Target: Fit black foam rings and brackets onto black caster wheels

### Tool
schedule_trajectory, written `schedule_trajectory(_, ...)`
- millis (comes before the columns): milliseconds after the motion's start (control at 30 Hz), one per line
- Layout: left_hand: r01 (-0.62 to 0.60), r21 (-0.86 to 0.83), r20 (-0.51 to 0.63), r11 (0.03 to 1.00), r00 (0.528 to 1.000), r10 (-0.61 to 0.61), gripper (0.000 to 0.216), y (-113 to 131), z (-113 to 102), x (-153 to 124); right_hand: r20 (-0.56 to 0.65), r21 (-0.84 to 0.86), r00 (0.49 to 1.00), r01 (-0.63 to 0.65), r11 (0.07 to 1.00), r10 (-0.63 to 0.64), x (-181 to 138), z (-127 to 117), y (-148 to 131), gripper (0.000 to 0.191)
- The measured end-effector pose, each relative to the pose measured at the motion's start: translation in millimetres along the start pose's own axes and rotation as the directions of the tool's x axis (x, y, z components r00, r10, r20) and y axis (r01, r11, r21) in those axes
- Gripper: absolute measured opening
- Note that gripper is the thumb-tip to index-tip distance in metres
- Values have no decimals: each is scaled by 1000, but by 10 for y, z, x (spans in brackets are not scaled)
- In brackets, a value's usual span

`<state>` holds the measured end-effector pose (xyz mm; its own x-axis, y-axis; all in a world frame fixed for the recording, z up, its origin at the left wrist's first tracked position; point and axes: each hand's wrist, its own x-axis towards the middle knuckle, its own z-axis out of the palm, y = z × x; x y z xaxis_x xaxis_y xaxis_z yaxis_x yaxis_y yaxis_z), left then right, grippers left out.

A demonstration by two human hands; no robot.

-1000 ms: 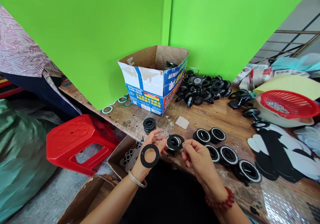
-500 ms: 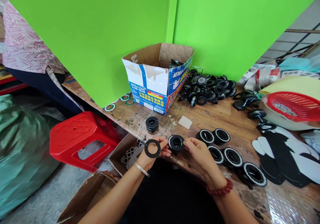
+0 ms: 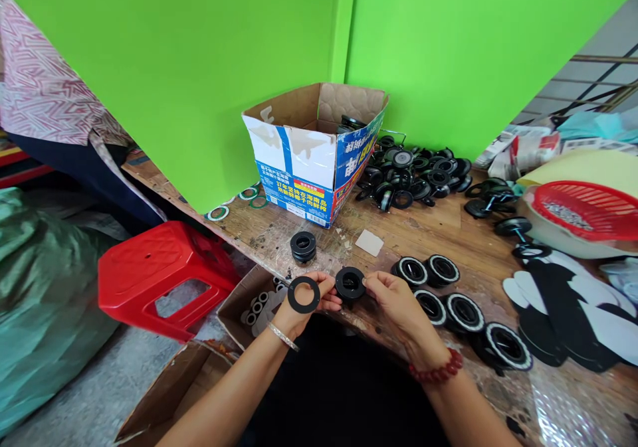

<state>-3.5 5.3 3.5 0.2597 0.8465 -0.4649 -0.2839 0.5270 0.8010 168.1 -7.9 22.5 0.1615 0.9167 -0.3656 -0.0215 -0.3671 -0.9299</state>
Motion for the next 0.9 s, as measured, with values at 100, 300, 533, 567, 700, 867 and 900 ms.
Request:
schedule_trajectory(100, 0, 5, -7, 1000, 1000, 0, 38, -2, 3, -3, -5, -10, 1000, 3, 1000, -3, 0, -3, 7, 25)
schedule_trajectory(300, 3, 13, -9, 1000, 1000, -3, 39, 7, 8, -15, -15, -23, 1000, 26, 999, -26, -11, -8, 34, 26)
schedule_trajectory(533, 12, 29, -25, 1000, 1000, -11, 33, 16, 16, 3, -40, -57, 997, 70, 996, -72, 13, -3, 115, 26)
schedule_trajectory(567, 12, 32, -27, 999, 1000, -11, 33, 18, 20, 7, -44, -65, 996, 77, 995, -80, 17, -3, 119, 27)
schedule_trajectory(700, 3, 42, -30, 999, 1000, -1, 33, 34, 45, 19, -65, -109, 991, 106, 988, -113, 20, 4, 118, 27)
schedule_trajectory(867, 3, 55, -28, 998, 1000, -1, 32, 51, 82, 42, -97, -223, 977, 164, 961, -190, -11, 32, 115, 23)
schedule_trajectory(900, 7, 59, -27, 998, 1000, -5, 31, 52, 87, 49, -101, -289, 965, 206, 935, -244, -21, 37, 111, 21)
